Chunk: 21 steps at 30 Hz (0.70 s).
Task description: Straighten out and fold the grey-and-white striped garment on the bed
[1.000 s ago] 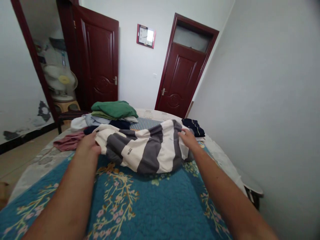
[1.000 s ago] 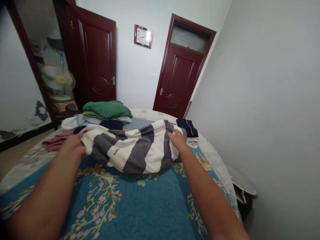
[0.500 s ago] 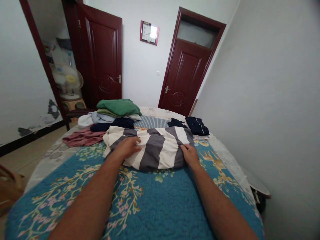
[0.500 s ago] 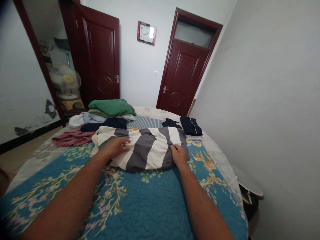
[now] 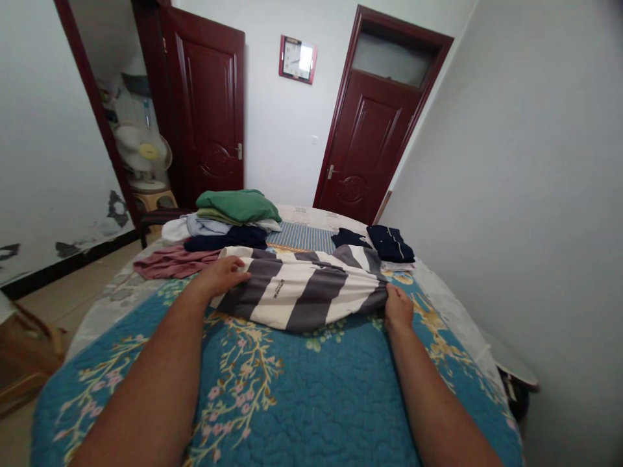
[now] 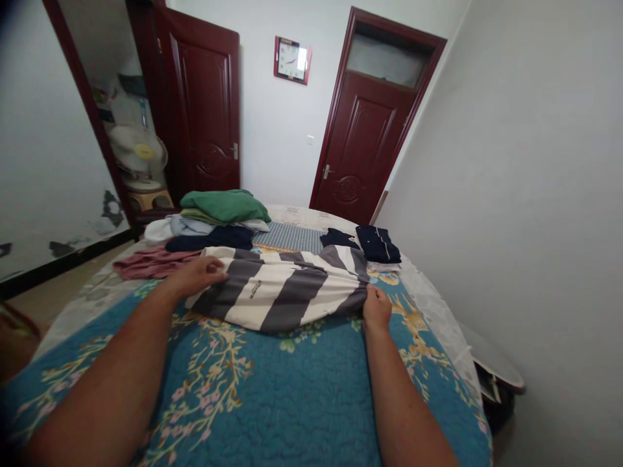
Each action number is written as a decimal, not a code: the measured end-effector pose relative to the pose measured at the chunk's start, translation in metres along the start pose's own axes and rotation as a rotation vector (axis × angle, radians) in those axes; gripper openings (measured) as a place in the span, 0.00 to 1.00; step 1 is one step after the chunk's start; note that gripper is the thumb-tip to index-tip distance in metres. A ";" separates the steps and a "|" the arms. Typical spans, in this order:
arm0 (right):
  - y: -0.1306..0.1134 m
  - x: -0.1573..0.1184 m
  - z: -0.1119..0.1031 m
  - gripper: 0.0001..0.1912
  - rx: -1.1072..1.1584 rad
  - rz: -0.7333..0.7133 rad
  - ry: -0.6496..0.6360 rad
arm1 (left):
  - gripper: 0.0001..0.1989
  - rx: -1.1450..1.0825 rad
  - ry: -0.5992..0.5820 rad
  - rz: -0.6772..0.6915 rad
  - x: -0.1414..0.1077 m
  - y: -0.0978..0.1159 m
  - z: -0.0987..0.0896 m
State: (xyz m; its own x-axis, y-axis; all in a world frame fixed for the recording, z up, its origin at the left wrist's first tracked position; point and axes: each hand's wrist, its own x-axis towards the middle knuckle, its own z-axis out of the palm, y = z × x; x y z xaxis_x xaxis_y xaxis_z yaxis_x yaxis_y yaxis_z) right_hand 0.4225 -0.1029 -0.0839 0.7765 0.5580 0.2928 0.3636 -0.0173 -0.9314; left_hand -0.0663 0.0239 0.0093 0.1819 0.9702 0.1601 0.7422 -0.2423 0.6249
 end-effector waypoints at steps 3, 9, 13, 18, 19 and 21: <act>-0.001 -0.002 -0.002 0.24 -0.088 -0.017 0.017 | 0.24 0.096 0.068 -0.103 0.004 -0.022 -0.004; -0.050 -0.032 -0.008 0.16 -0.301 -0.636 -0.025 | 0.16 -0.029 -0.053 -0.144 0.001 -0.029 -0.002; -0.082 -0.086 0.002 0.15 -0.444 -0.880 -0.605 | 0.14 -0.235 -0.153 -0.202 -0.010 -0.012 -0.004; -0.087 -0.132 0.039 0.23 -0.493 -1.007 -0.810 | 0.17 -1.152 -0.016 -0.071 -0.013 0.022 -0.021; -0.084 -0.131 0.046 0.21 -0.492 -1.010 -0.756 | 0.16 -1.316 0.065 -0.028 -0.010 0.027 -0.022; -0.076 -0.123 0.056 0.13 -0.467 -0.988 -0.654 | 0.14 -1.536 0.235 -0.004 -0.003 0.034 -0.018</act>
State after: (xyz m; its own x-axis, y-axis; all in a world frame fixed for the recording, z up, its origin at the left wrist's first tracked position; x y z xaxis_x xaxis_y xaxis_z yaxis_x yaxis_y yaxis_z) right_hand 0.2705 -0.1234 -0.0609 -0.2759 0.8013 0.5308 0.8893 0.4224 -0.1753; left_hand -0.0531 0.0125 0.0444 -0.0295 0.9837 0.1771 -0.6345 -0.1554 0.7572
